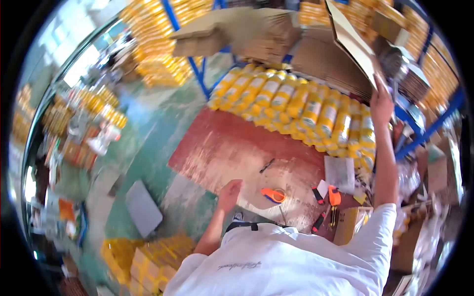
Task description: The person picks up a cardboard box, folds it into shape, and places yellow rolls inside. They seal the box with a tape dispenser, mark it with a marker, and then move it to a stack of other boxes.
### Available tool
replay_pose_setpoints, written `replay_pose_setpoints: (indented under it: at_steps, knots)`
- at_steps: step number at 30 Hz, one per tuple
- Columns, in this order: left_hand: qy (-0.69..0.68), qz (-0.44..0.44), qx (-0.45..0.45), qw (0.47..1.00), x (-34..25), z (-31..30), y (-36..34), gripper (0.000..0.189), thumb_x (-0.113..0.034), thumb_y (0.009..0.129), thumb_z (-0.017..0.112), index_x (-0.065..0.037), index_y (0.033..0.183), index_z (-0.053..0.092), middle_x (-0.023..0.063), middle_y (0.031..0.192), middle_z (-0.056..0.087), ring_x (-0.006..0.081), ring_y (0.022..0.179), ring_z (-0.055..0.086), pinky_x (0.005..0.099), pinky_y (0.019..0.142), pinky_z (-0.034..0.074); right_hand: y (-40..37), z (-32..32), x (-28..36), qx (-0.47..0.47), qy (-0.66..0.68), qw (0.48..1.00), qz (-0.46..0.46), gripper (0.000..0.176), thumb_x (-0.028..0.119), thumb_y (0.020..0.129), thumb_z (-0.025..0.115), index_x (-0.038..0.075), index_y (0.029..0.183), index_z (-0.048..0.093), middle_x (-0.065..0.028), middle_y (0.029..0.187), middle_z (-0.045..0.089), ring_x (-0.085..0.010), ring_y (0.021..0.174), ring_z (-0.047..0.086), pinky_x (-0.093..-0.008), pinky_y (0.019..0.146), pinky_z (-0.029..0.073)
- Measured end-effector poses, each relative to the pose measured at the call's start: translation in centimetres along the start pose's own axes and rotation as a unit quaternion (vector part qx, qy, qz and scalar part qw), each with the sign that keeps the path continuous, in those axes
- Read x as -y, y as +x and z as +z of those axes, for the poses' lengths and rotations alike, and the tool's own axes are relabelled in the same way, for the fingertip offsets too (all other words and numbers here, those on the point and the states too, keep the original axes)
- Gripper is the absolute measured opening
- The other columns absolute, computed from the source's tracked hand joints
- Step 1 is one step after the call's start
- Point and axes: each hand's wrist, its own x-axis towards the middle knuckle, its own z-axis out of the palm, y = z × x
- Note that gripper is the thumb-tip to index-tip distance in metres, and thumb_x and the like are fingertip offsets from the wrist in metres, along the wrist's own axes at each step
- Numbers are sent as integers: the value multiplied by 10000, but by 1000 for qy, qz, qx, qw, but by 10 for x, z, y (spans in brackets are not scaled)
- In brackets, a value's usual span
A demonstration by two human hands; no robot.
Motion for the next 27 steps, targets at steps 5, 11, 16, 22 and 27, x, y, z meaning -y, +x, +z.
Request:
replay_pose_setpoints:
  at_steps: [5, 11, 16, 22, 27]
  knots:
    - [-11, 28, 105, 994, -73, -44, 50, 231, -44, 1053, 527, 3, 1249, 640, 103, 1126, 726, 173, 1101, 681, 298, 980, 522, -1, -17, 44, -220, 64, 973, -3, 403, 136, 986, 630, 248, 1371, 663, -151, 1017, 748, -313, 790, 727, -388, 689, 564]
    - [-133, 77, 115, 982, -22, -92, 56, 230, -102, 1041, 577, -23, 1243, 653, 102, 1088, 751, 156, 1021, 704, 284, 875, 538, 15, -20, 102, -191, -31, 981, -24, 479, 25, 895, 603, 236, 1315, 696, -110, 1191, 728, -291, 1057, 712, -387, 878, 576]
    - [-90, 49, 85, 991, 6, -128, 42, 272, -184, 1045, 594, 18, 1215, 654, 107, 1077, 748, 172, 1020, 702, 298, 904, 541, 11, -40, 153, -206, 39, 978, 22, 306, 128, 963, 660, 157, 1261, 724, -140, 1138, 741, -293, 1026, 730, -357, 879, 563]
    - [-239, 10, 81, 968, -101, -139, 49, 447, -338, 1040, 609, 29, 1295, 634, 144, 1254, 688, 215, 1195, 638, 362, 1032, 496, -85, -75, 242, -240, 76, 962, -107, 385, -48, 868, 566, -54, 1231, 696, -202, 1237, 718, -356, 1158, 697, -414, 1014, 533]
    - [-354, 154, 226, 894, -242, -187, 48, 907, -630, 964, 584, 33, 1545, 370, 139, 1536, 469, 231, 1387, 481, 399, 1130, 403, -271, -43, 290, -165, 10, 967, -193, 288, 102, 909, 690, 85, 1196, 681, -131, 1229, 697, -334, 1146, 653, -441, 981, 559]
